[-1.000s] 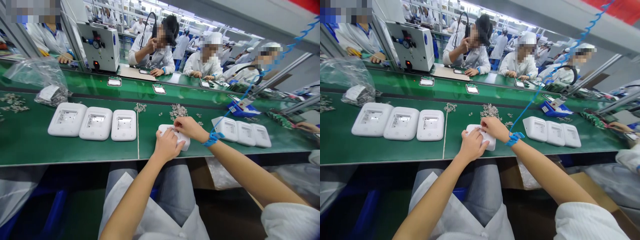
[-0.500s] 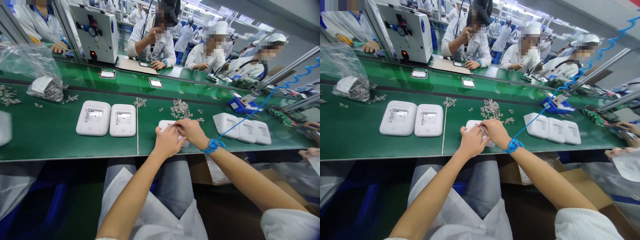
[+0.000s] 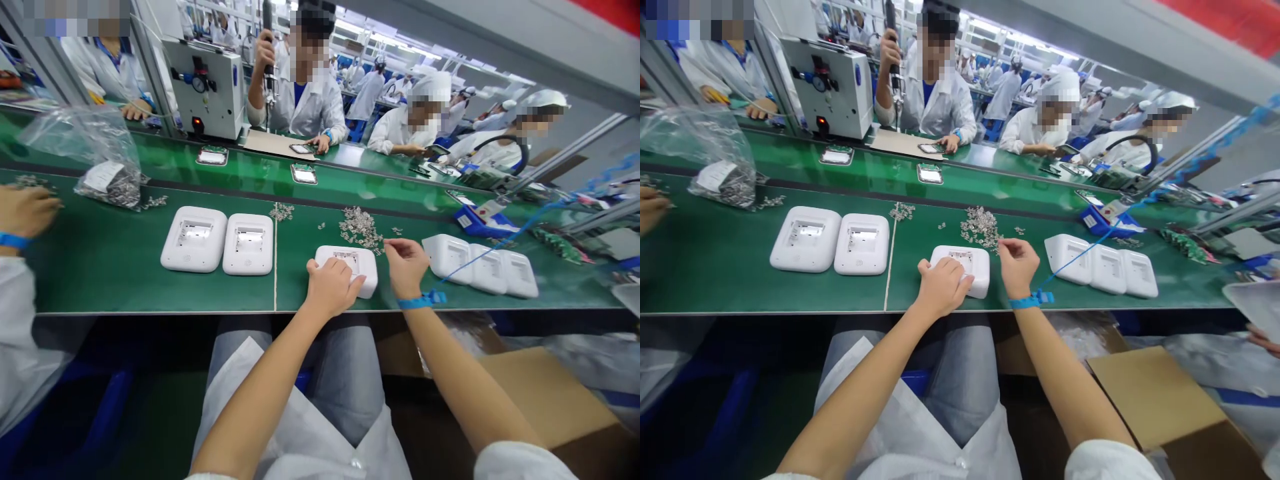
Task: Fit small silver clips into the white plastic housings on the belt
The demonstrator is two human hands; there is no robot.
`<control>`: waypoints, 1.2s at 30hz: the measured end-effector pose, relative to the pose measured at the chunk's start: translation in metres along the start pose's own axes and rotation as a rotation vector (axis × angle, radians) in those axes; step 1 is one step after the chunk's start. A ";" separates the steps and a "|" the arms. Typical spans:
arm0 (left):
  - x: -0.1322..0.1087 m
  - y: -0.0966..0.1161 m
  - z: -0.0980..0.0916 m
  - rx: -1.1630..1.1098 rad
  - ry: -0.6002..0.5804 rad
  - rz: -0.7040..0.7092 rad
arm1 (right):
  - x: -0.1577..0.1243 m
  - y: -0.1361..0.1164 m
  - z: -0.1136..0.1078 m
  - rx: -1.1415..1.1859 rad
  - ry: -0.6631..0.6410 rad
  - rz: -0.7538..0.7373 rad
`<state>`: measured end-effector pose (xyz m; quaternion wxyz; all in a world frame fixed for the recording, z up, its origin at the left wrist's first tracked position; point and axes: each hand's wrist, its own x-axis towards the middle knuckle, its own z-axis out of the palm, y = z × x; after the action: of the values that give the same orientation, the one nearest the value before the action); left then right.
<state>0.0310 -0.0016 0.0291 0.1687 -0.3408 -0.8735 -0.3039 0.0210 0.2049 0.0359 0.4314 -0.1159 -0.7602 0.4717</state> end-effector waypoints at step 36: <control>0.003 0.004 0.000 0.041 0.007 -0.086 | -0.014 -0.037 0.017 -0.447 -0.646 -0.493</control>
<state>0.0312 0.0021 0.0324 0.1655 -0.2985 -0.8927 -0.2942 0.0252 0.1671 0.0552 0.2362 0.1311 -0.9436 0.1916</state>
